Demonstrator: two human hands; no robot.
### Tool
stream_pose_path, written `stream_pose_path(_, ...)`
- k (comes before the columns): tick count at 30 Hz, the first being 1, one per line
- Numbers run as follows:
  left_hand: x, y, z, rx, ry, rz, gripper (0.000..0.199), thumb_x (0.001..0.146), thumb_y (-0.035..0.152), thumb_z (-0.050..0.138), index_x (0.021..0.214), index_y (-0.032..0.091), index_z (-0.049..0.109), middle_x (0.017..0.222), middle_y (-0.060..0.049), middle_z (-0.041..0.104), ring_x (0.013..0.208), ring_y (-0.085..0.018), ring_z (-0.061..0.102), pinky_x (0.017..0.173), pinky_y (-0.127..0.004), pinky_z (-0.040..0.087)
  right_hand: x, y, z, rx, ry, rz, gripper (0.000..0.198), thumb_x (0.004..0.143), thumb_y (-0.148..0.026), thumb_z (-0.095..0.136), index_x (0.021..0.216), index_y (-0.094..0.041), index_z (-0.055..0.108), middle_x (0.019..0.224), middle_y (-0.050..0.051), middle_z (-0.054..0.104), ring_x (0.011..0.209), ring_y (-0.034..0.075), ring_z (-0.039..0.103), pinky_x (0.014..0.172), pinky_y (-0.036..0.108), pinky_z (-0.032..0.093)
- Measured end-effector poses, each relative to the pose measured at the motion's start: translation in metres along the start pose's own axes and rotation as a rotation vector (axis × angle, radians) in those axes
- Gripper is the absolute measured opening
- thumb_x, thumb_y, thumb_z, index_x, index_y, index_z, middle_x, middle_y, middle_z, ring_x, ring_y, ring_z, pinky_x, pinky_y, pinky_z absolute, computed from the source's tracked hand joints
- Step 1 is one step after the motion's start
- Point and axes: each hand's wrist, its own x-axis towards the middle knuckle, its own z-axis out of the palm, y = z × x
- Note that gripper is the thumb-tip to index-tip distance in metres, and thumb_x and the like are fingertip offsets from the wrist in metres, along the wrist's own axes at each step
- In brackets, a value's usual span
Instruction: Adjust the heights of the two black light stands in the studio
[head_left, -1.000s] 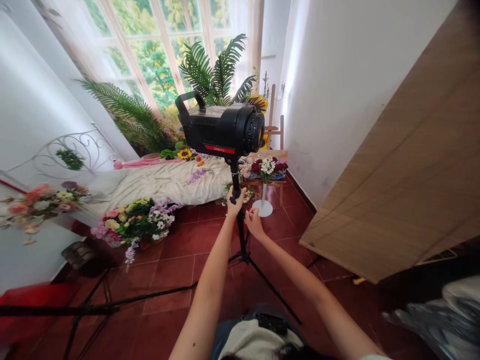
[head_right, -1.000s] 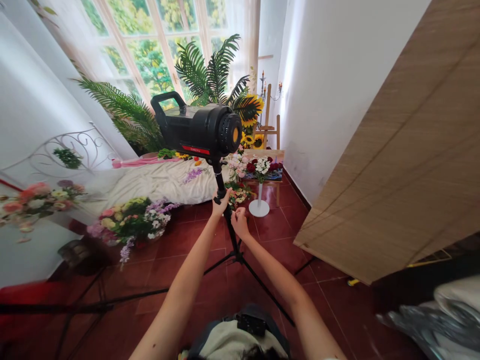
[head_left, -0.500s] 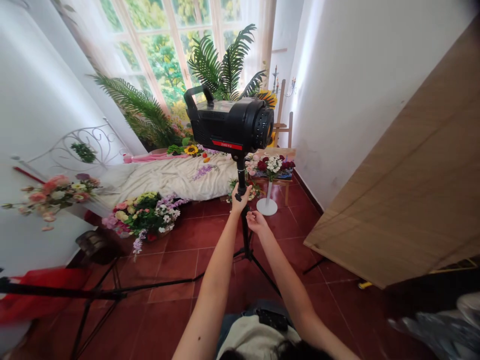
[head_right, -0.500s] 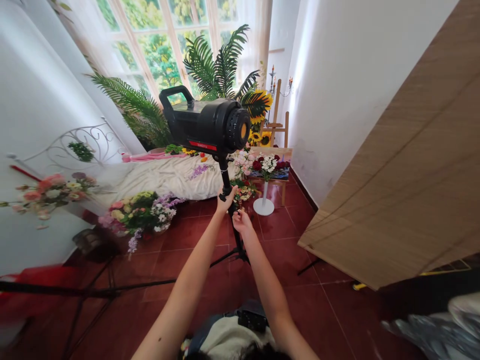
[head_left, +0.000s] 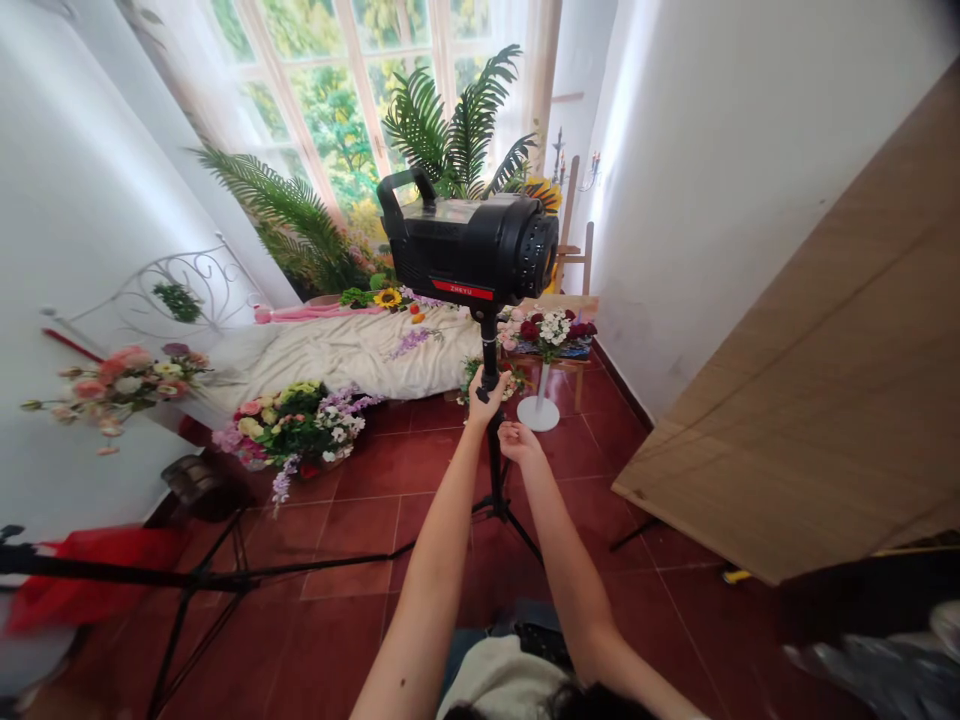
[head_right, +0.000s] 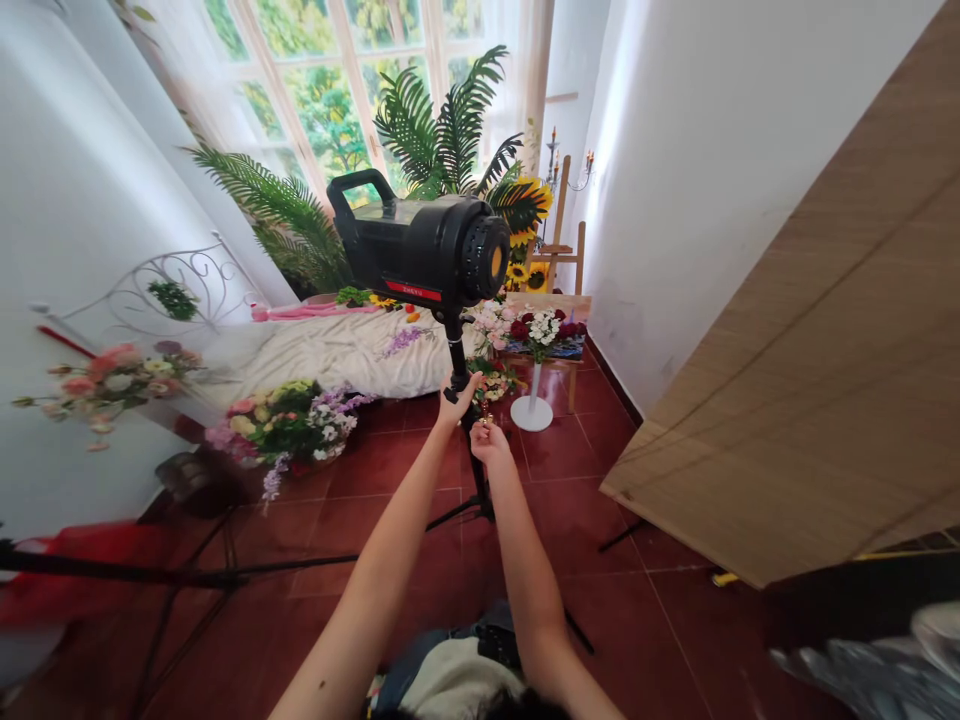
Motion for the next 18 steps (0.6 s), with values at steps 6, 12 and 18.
stream_pose_path(6,-0.001,0.003,-0.002,-0.009,-0.021,-0.027,0.034,0.073,0.052,0.06,0.071,0.018,0.052,0.065,-0.001,0.057,0.057,-0.011,0.052,0.056,-0.025,0.042,-0.004,0.001,-0.002,0.088,-0.078,0.023,0.024,0.072,0.002,0.038,0.065,-0.02,0.033,0.05,-0.01,0.038,0.033,0.002,0.037,0.03,0.008,0.034)
stream_pose_path(12,-0.005,0.001,-0.003,-0.001,-0.033,-0.069,0.033,0.072,0.049,0.062,0.08,0.018,0.055,0.072,-0.003,0.061,0.064,-0.012,0.056,0.065,-0.026,0.046,-0.014,0.005,-0.001,0.119,-0.081,0.016,0.021,0.074,0.002,0.037,0.071,-0.019,0.038,0.053,-0.009,0.04,0.036,0.001,0.039,0.035,0.007,0.036)
stream_pose_path(18,-0.074,-0.032,-0.043,0.21,0.041,-0.046,0.027,0.085,0.036,0.045,0.101,0.018,0.057,0.106,-0.011,0.062,0.101,-0.018,0.057,0.092,-0.035,0.043,-0.022,0.009,0.002,-0.113,-0.071,-0.023,0.02,0.075,-0.001,0.041,0.07,-0.02,0.038,0.053,-0.009,0.039,0.037,0.003,0.037,0.034,0.01,0.034)
